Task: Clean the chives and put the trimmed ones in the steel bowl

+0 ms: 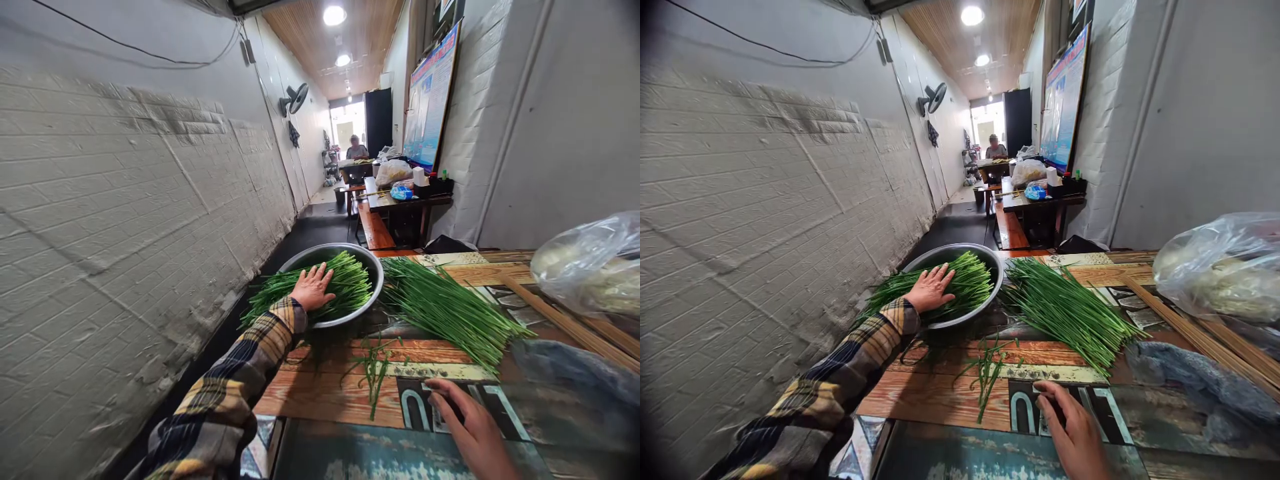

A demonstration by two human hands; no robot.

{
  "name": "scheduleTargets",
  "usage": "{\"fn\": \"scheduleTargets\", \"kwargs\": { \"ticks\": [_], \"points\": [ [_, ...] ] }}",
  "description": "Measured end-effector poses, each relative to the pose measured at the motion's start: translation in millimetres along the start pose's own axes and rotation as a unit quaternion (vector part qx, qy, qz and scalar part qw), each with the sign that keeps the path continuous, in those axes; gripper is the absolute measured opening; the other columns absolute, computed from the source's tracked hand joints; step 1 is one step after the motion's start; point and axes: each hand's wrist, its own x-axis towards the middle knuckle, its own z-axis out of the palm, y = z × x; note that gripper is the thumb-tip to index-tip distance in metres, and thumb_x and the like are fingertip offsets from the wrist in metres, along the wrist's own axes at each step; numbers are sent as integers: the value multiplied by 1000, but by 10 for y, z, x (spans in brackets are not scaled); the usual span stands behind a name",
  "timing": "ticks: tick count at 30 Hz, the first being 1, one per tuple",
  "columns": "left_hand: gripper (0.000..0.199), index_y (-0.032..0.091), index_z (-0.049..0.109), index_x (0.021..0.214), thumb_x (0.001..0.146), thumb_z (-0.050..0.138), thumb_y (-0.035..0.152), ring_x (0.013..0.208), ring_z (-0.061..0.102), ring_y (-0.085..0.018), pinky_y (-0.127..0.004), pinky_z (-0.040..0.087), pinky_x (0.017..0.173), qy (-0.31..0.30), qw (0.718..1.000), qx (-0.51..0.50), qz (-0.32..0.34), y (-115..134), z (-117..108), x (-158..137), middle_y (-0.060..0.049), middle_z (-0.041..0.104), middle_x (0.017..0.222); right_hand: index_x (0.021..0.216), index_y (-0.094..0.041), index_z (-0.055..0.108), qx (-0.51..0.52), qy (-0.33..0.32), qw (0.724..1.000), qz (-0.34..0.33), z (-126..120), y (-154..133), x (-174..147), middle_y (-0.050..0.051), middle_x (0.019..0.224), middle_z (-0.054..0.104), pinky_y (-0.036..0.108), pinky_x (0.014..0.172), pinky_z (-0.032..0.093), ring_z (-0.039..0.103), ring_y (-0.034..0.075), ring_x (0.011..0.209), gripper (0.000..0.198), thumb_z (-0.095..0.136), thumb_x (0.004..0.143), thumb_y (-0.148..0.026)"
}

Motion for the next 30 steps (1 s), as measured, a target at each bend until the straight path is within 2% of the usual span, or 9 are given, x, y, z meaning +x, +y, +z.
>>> {"fn": "scheduleTargets", "kwargs": {
  "ticks": [6, 12, 17, 20, 22, 25, 28, 30],
  "points": [
    [74, 27, 22, 149, 85, 45, 57, 137, 31, -35, -48, 28, 107, -40, 999, -9, -8, -321, 98, 242, -10, 18, 158, 96, -29, 72, -9, -7, 1000, -13, 12, 39, 15, 5, 99, 74, 35, 78, 59, 70, 25, 91, 33, 51, 81, -50],
    [77, 27, 18, 150, 84, 46, 56, 138, 28, -39, -50, 28, 107, -24, 999, 2, 30, -268, 200, 136, -7, 13, 159, 97, -27, 72, -14, -16, 1000, -16, 18, 43, -2, 6, 99, 73, 34, 77, 58, 70, 25, 90, 35, 50, 83, -50],
    [77, 28, 20, 149, 84, 45, 59, 138, 30, -36, -51, 29, 108, -34, 999, -7, 8, -215, 39, 85, -7, 17, 158, 97, -26, 71, -15, -7, 1000, -21, 1, -6, -26, 6, 98, 74, 33, 77, 57, 70, 23, 90, 33, 49, 84, -47],
    [79, 25, 20, 149, 84, 47, 59, 139, 29, -36, -54, 27, 110, 4, 999, -30, 14, -179, -151, -35, -11, 17, 158, 97, -25, 70, -15, -8, 1000, -22, -20, -42, -33, 6, 98, 73, 34, 79, 56, 69, 23, 90, 34, 48, 84, -48],
    [76, 21, 21, 149, 86, 47, 54, 139, 31, -33, -53, 28, 110, 60, 997, -54, 17, -113, -275, -197, -14, 22, 156, 98, -25, 70, -18, -12, 1000, -18, -28, -48, -35, 6, 98, 73, 35, 79, 56, 69, 24, 89, 35, 47, 84, -48],
    [61, 14, 32, 143, 90, 46, 43, 133, 42, -25, -40, 34, 110, 138, 983, -101, 64, 105, -361, -563, -15, 41, 146, 98, -27, 70, -27, -16, 999, -10, -26, -14, -42, 5, 99, 73, 36, 81, 55, 69, 24, 91, 36, 48, 83, -51],
    [56, 17, 43, 135, 87, 53, 43, 122, 52, -24, -37, 41, 104, 133, 976, -110, 136, 464, -259, -967, -12, 53, 136, 97, -28, 70, -37, -16, 999, -6, -15, 61, -51, 4, 100, 73, 37, 81, 54, 68, 25, 93, 37, 49, 80, -54],
    [63, 17, 42, 136, 82, 59, 46, 118, 54, -26, -40, 43, 100, 122, 979, -90, 136, 716, -115, -1167, -13, 54, 134, 97, -28, 70, -42, -16, 999, -11, -10, 111, -56, 4, 101, 73, 38, 81, 54, 68, 26, 94, 39, 49, 79, -56]
  ]
}}
